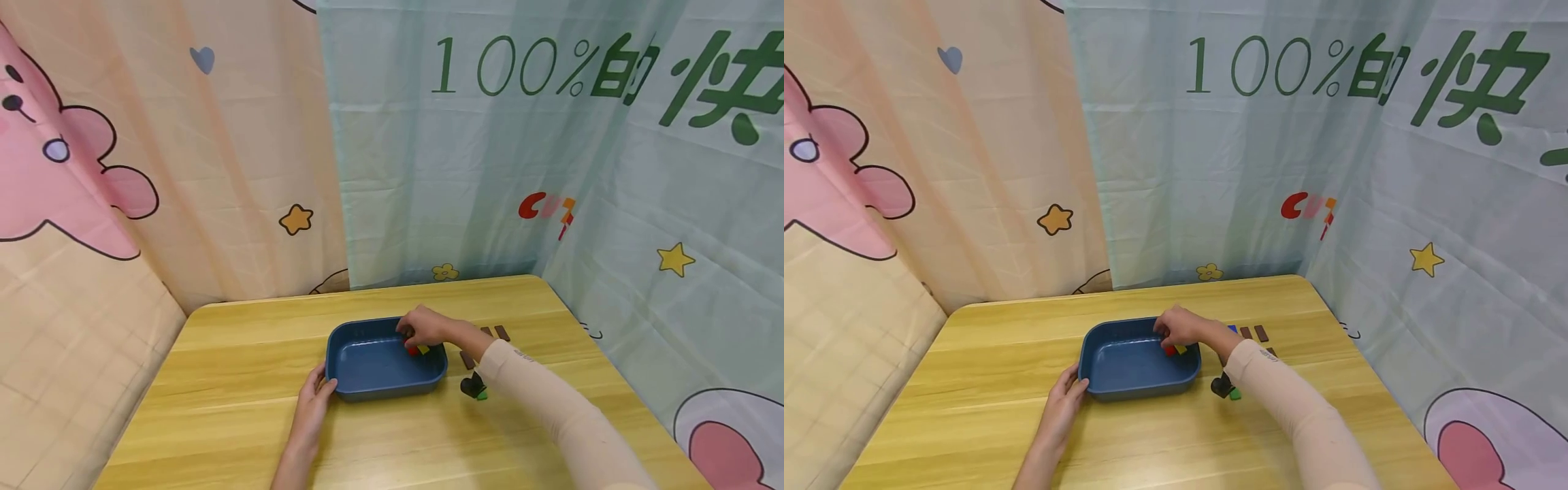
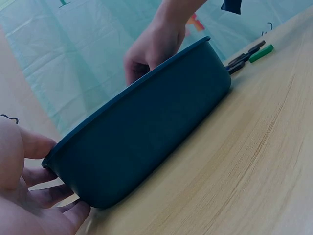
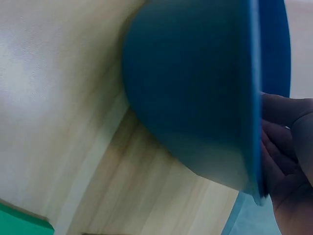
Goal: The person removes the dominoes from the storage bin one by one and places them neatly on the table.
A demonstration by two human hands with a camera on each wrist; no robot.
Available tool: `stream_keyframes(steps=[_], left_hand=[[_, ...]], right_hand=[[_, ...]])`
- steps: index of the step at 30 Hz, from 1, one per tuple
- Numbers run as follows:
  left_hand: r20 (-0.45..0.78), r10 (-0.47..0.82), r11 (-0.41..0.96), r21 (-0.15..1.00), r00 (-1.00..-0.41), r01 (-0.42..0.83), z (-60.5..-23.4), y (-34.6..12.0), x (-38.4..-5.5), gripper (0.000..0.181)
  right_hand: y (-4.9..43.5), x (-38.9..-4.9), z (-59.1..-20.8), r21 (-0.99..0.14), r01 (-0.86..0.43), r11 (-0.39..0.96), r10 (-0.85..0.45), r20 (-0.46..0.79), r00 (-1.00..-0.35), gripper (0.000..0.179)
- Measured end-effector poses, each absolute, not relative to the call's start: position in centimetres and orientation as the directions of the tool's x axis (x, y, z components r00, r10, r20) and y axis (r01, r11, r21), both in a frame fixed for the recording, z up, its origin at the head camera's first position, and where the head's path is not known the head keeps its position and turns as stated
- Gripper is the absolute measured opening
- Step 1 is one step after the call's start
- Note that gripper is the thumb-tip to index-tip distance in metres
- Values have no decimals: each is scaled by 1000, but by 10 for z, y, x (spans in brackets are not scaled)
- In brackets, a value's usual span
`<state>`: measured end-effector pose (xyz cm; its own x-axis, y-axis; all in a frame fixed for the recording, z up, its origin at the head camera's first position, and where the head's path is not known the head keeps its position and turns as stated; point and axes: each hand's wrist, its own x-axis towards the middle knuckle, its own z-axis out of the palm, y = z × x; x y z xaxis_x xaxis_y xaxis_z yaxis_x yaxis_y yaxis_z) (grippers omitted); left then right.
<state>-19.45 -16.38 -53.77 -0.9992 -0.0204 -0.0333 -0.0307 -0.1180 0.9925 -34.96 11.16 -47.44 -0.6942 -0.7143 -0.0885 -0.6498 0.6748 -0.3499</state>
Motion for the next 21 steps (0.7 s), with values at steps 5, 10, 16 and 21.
stream_keyframes(steps=[5, 10, 16, 21], left_hand=[[-39, -26, -122, 992, -999, -35, -536, -164, -195, 53], [-35, -28, -122, 992, -999, -32, -535, -164, -195, 52], [-28, -28, -116, 993, -999, -25, -536, -163, -194, 51], [-28, -30, -115, 993, -999, -25, -537, -163, -194, 51]], right_hand=[[106, -346, -477, -273, -660, 700, -707, -140, -693, 33], [103, -344, -480, -193, -663, 723, -690, -187, -699, 27], [102, -343, -484, -230, -670, 705, -707, -168, -686, 31], [104, -344, -485, -318, -667, 674, -727, -126, -675, 22]])
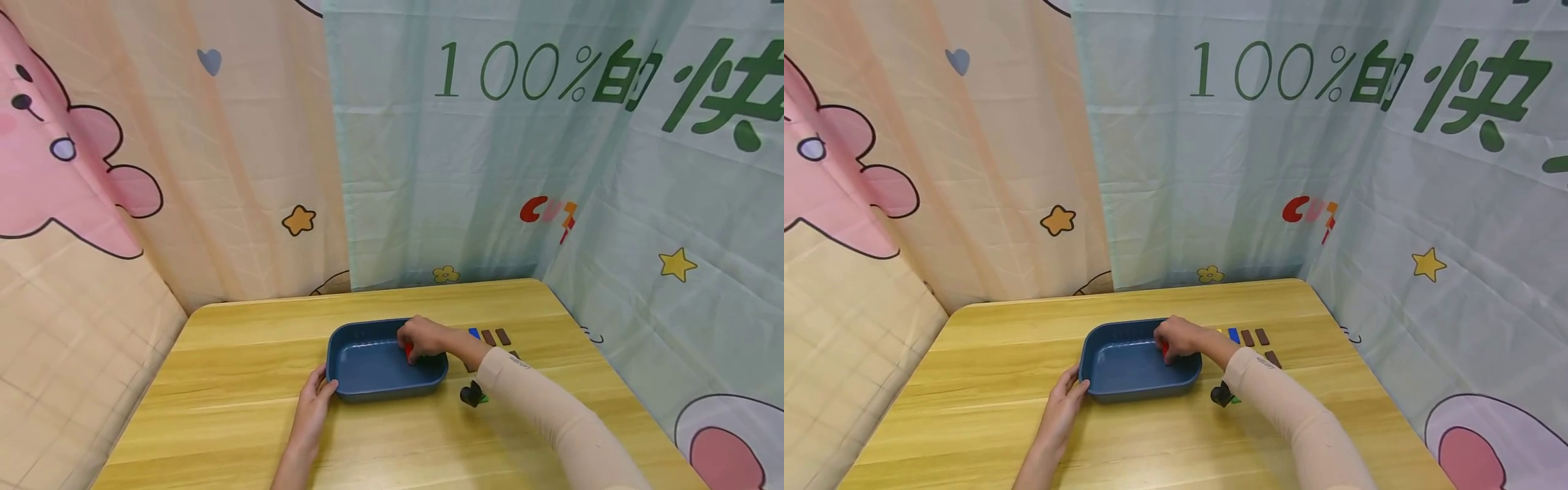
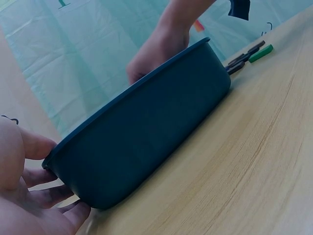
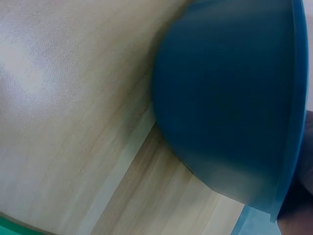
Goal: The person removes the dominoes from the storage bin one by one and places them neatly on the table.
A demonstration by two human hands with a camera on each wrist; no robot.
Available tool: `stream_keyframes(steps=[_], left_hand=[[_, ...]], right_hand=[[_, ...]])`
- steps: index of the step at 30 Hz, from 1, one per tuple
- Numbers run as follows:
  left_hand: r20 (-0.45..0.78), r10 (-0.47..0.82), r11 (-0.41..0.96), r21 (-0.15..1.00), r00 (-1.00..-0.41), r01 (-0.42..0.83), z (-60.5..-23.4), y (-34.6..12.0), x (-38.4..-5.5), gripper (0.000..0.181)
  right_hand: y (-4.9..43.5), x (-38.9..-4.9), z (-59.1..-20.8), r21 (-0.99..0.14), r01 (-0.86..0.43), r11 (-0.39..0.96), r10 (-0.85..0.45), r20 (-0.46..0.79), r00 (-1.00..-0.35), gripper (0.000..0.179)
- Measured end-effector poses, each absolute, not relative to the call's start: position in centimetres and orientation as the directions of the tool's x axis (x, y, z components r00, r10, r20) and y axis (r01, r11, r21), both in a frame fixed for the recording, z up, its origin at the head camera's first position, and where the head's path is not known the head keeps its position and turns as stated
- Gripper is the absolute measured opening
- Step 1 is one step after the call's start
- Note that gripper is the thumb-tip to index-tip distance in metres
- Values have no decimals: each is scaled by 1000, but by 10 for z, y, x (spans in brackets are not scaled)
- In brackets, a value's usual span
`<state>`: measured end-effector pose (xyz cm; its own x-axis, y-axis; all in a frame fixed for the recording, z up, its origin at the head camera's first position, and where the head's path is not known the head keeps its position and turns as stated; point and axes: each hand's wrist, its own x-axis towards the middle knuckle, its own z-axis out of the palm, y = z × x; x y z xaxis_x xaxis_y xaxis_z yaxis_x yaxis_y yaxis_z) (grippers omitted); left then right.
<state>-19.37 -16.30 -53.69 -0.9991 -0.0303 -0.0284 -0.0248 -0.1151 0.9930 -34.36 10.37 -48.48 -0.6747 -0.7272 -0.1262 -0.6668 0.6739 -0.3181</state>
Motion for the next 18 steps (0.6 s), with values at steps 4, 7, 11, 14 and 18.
stream_keyframes(steps=[4, 7, 11, 14, 18], left_hand=[[-27, -28, -114, 993, -999, -24, -538, -163, -194, 51], [-29, -27, -111, 993, -999, -26, -538, -162, -194, 51], [-28, -29, -105, 994, -999, -25, -538, -162, -195, 51], [-27, -30, -106, 994, -999, -24, -537, -162, -195, 51], [-35, -37, -106, 994, -999, -31, -537, -163, -195, 51]], right_hand=[[106, -343, -485, -395, -667, 632, -747, -80, -660, 22], [107, -344, -484, -428, -668, 609, -757, -62, -650, 21], [109, -345, -480, -448, -672, 590, -763, -35, -646, 18], [111, -345, -476, -452, -688, 568, -771, 2, -637, 14], [112, -344, -471, -449, -706, 547, -780, 33, -625, 11]])
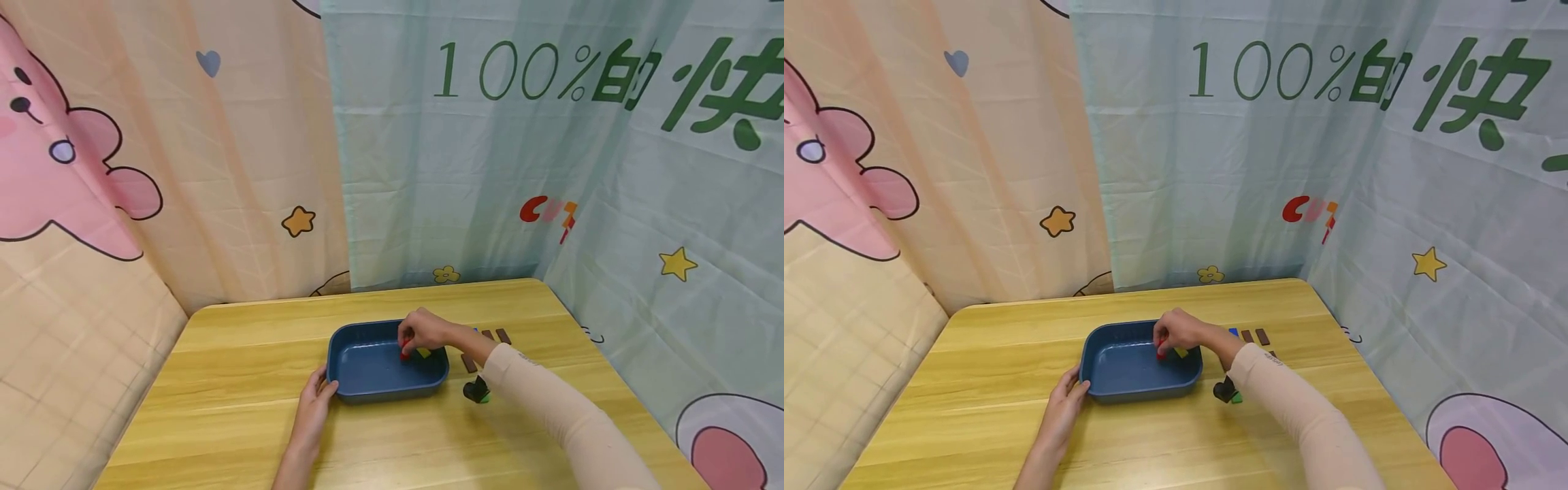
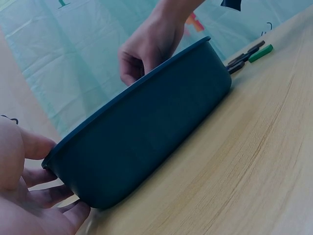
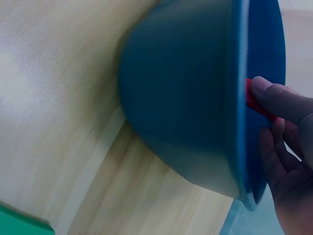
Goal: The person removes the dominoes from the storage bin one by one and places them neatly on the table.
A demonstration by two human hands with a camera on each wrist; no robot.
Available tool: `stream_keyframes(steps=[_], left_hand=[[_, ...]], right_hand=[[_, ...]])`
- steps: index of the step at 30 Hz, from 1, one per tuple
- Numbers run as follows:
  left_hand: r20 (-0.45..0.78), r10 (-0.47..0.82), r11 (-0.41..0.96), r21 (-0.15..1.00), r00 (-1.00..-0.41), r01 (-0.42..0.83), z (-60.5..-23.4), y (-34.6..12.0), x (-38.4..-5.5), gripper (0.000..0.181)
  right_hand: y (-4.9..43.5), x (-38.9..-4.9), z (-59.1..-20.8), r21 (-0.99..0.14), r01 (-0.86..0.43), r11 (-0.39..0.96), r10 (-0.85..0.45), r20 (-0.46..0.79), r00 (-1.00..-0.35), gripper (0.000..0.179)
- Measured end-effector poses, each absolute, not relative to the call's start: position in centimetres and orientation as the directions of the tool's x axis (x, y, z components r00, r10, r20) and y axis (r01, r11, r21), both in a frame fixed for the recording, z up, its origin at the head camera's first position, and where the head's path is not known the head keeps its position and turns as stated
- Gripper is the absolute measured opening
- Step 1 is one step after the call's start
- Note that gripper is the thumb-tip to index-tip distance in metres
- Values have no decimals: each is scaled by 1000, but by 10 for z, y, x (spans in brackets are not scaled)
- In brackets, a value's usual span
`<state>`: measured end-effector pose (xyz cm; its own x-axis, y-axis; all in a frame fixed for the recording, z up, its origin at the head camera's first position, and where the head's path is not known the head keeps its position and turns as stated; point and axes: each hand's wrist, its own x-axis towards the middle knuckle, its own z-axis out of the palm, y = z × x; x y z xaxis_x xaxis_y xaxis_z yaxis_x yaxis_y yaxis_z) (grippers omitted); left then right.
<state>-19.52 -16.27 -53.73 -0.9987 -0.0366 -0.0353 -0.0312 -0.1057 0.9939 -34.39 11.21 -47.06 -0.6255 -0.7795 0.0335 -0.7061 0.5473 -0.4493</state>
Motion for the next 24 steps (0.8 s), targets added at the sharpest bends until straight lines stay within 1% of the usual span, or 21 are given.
stream_keyframes(steps=[12, 24], left_hand=[[-36, -44, -112, 993, -998, -31, -538, -163, -195, 51], [-35, -48, -101, 994, -998, -30, -538, -162, -194, 51]], right_hand=[[133, -336, -450, -488, -671, 558, -755, 38, -655, 9], [162, -327, -441, -549, -625, 555, -715, 69, -696, 6]])
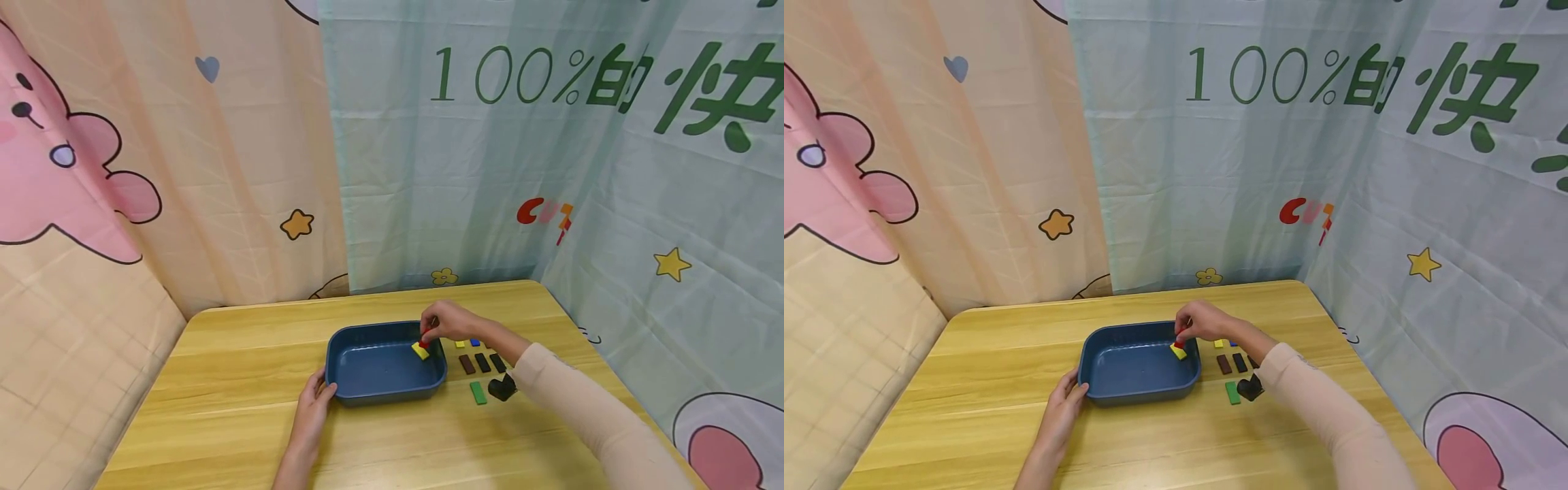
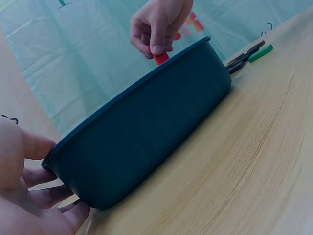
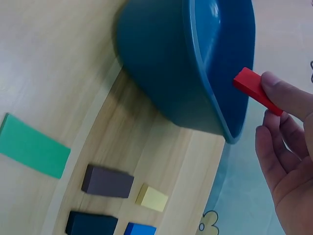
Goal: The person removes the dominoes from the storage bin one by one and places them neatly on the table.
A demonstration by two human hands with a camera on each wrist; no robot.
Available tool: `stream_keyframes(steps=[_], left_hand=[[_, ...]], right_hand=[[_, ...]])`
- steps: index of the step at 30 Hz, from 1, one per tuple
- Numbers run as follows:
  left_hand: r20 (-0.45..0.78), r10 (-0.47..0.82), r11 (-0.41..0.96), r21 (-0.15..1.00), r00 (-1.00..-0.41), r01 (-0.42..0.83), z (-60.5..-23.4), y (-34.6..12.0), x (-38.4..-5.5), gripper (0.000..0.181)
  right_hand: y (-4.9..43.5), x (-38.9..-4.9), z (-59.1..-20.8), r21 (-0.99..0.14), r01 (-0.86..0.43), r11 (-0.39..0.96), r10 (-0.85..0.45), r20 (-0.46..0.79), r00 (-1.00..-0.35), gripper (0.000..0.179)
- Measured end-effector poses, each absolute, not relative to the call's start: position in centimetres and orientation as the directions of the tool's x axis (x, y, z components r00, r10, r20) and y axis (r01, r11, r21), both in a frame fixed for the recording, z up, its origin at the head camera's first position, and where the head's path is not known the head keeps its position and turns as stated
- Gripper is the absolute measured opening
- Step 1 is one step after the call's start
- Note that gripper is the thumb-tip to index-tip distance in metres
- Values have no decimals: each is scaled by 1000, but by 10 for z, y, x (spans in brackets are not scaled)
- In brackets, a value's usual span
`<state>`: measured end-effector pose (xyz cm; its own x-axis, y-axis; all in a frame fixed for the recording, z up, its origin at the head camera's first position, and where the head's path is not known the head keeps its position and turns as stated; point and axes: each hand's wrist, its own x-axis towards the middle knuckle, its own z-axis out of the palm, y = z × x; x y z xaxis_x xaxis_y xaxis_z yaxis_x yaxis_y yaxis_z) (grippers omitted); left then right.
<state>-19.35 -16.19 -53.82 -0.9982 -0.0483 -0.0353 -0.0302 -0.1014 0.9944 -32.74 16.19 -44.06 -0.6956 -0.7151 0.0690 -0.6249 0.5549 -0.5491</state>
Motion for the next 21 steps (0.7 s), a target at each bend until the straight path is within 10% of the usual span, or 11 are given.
stream_keyframes(steps=[21], left_hand=[[-39, -44, -104, 994, -998, -34, -538, -165, -196, 51]], right_hand=[[209, -311, -447, -582, -540, 608, -615, 85, -784, 15]])
